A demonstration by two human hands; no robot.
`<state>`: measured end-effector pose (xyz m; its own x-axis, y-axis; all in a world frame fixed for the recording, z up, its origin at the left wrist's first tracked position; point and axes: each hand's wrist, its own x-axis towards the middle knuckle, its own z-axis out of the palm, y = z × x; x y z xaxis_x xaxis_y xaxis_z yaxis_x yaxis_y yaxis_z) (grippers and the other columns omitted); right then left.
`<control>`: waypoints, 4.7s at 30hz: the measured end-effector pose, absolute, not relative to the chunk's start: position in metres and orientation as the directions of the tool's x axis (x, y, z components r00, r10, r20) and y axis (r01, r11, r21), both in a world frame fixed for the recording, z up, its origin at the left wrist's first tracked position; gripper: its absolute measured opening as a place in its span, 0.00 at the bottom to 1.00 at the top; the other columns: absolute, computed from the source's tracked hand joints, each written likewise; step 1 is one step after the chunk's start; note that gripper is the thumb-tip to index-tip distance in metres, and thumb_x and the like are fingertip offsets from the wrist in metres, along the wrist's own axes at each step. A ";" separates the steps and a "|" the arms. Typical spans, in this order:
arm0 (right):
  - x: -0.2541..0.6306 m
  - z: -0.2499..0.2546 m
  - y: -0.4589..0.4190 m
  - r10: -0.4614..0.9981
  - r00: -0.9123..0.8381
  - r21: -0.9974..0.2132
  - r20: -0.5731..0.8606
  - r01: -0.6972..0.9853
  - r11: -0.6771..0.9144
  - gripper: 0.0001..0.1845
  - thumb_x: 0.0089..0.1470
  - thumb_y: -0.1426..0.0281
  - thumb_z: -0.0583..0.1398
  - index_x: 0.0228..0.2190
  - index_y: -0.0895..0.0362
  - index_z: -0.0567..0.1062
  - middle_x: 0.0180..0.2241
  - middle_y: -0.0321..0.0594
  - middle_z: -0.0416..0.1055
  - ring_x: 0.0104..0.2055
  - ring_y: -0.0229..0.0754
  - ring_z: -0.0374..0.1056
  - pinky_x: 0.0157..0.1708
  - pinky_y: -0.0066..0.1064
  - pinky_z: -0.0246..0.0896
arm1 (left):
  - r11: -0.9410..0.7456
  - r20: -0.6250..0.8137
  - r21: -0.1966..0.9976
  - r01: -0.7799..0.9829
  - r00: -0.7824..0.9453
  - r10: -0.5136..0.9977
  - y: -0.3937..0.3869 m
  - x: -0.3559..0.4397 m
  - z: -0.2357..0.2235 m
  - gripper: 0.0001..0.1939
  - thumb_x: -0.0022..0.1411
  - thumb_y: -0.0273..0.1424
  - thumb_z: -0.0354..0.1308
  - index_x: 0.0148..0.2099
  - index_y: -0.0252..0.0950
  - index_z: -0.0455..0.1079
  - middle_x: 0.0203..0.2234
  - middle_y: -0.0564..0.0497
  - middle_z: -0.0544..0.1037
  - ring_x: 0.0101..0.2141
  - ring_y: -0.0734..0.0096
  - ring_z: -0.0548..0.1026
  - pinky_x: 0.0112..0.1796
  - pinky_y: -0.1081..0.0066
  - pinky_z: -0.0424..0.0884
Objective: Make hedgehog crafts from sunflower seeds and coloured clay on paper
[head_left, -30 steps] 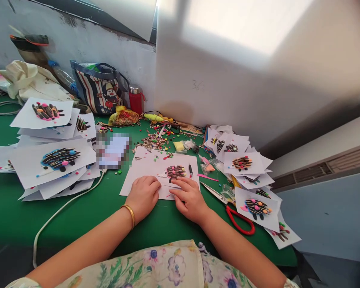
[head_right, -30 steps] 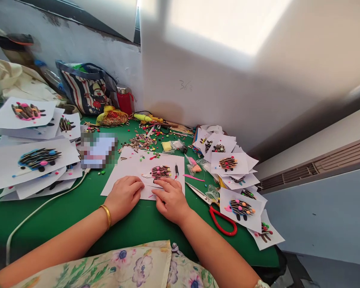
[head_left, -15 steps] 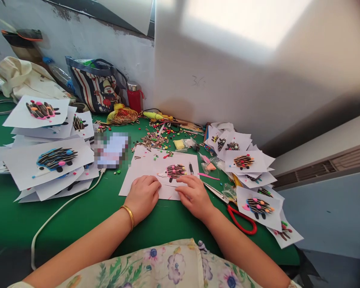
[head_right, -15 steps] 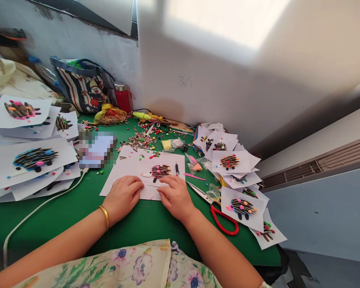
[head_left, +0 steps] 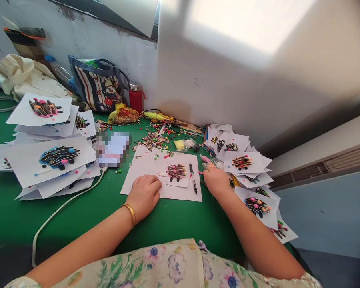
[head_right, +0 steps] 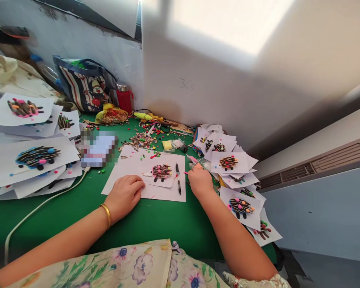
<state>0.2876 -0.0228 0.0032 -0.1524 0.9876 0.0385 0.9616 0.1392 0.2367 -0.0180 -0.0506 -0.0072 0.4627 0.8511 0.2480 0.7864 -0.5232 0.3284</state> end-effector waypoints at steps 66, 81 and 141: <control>0.204 0.003 -0.093 0.864 -0.479 -0.269 0.155 0.821 0.504 0.22 0.56 0.78 0.56 0.50 0.50 0.75 0.39 0.42 0.69 0.42 0.44 0.62 0.44 0.36 0.57 | -0.538 0.274 0.349 0.767 0.466 0.841 -0.054 -0.018 -0.005 0.10 0.62 0.23 0.53 0.40 0.40 0.74 0.40 0.47 0.77 0.43 0.59 0.73 0.47 0.57 0.67; 0.193 0.000 -0.090 0.845 -0.522 -0.208 0.114 0.819 0.534 0.23 0.55 0.77 0.58 0.52 0.50 0.73 0.40 0.42 0.67 0.42 0.45 0.59 0.44 0.37 0.54 | -0.536 0.268 0.342 0.772 0.467 0.843 -0.055 -0.018 -0.006 0.10 0.63 0.24 0.52 0.40 0.39 0.74 0.40 0.47 0.77 0.44 0.60 0.73 0.47 0.57 0.67; 0.202 -0.005 -0.079 0.820 -0.483 -0.373 0.309 0.731 0.571 0.23 0.49 0.80 0.57 0.43 0.50 0.80 0.36 0.41 0.68 0.39 0.44 0.61 0.42 0.38 0.55 | -0.543 0.263 0.362 0.758 0.476 0.839 -0.053 -0.020 -0.006 0.11 0.62 0.23 0.52 0.41 0.40 0.73 0.41 0.47 0.77 0.44 0.59 0.73 0.48 0.56 0.67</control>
